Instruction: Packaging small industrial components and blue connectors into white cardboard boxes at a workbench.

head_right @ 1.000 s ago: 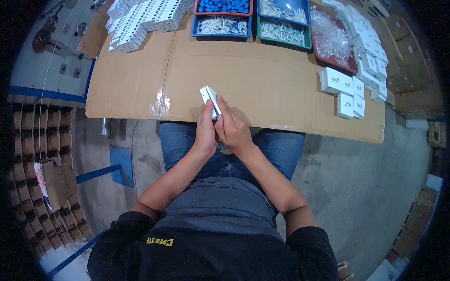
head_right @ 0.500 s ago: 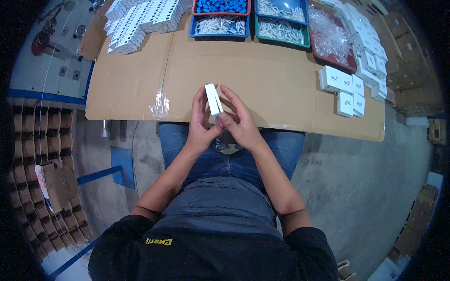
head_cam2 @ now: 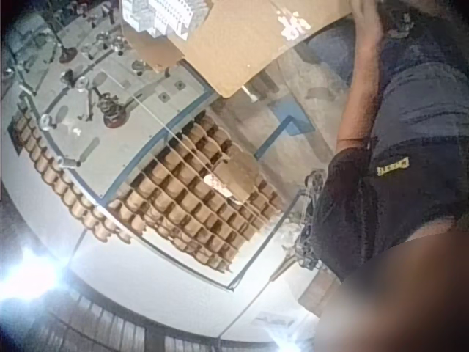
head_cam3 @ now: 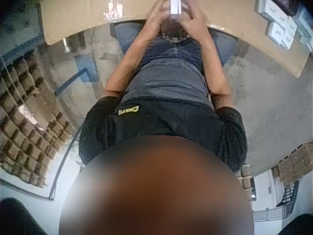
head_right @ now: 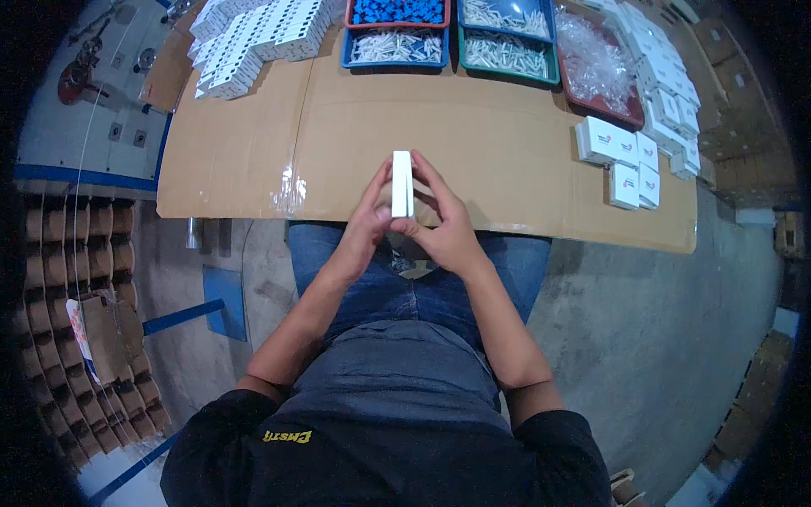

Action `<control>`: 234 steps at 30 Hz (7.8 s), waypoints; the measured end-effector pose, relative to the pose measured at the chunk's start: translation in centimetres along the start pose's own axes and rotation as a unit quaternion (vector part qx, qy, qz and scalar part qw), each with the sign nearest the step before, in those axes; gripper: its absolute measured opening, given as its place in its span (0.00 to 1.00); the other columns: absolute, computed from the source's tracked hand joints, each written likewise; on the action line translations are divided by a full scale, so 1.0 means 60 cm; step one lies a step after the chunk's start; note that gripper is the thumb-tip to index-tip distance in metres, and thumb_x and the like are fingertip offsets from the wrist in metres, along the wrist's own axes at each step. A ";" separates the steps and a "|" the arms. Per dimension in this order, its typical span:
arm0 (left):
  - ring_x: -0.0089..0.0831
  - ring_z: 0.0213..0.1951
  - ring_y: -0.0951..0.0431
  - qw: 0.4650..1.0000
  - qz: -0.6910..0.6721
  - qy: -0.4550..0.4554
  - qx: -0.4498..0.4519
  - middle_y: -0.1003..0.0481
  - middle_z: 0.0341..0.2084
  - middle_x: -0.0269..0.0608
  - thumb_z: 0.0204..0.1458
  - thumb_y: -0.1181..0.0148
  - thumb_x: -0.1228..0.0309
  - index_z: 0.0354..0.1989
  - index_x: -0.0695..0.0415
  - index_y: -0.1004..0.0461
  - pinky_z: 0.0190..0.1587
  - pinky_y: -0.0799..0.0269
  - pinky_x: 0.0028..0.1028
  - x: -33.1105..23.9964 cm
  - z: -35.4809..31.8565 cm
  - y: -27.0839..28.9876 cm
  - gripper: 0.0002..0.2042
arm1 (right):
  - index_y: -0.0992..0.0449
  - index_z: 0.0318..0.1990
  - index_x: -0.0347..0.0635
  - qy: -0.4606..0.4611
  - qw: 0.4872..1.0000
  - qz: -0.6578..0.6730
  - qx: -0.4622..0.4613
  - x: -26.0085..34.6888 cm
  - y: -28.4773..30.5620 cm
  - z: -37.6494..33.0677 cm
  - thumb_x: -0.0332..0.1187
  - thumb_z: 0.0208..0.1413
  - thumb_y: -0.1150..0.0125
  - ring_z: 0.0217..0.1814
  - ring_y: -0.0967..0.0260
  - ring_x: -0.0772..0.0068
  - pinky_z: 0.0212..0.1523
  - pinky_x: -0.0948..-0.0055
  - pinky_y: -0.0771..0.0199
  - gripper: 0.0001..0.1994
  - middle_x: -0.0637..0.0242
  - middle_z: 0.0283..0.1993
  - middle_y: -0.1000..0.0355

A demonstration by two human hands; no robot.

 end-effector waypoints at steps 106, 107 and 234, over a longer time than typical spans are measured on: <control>0.54 0.73 0.48 0.795 0.603 0.063 0.003 0.43 0.69 0.57 0.46 0.32 0.46 0.71 0.68 0.49 0.73 0.60 0.57 0.124 0.142 0.078 0.52 | 0.18 0.42 0.35 -0.123 0.653 -0.692 -0.281 0.046 0.923 0.606 0.26 0.52 0.47 0.49 0.25 0.38 0.55 0.47 0.27 0.13 0.39 0.44 0.23; 0.54 0.73 0.49 0.794 0.604 0.068 0.004 0.43 0.69 0.57 0.46 0.32 0.46 0.71 0.68 0.49 0.74 0.61 0.57 0.129 0.140 0.082 0.52 | 0.19 0.42 0.34 -0.128 0.649 -0.697 -0.275 0.044 0.937 0.610 0.27 0.54 0.47 0.50 0.24 0.38 0.53 0.47 0.26 0.12 0.39 0.46 0.23; 0.16 0.35 0.27 0.968 -0.120 0.083 -0.206 0.23 0.34 0.29 0.62 0.36 0.67 0.44 0.59 0.21 0.39 0.31 0.19 0.076 0.075 -0.012 0.09 | 0.29 0.51 0.35 -0.178 0.978 0.085 -0.072 -0.063 0.068 0.038 0.20 0.61 0.39 0.36 0.21 0.73 0.37 0.75 0.17 0.12 0.61 0.39 0.22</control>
Point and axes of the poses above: each hand's wrist, its own z-axis towards the middle knuckle, its own y-axis out of the back of the hand, x = y × z, the point moved 4 cm from there along z, towards the middle knuckle
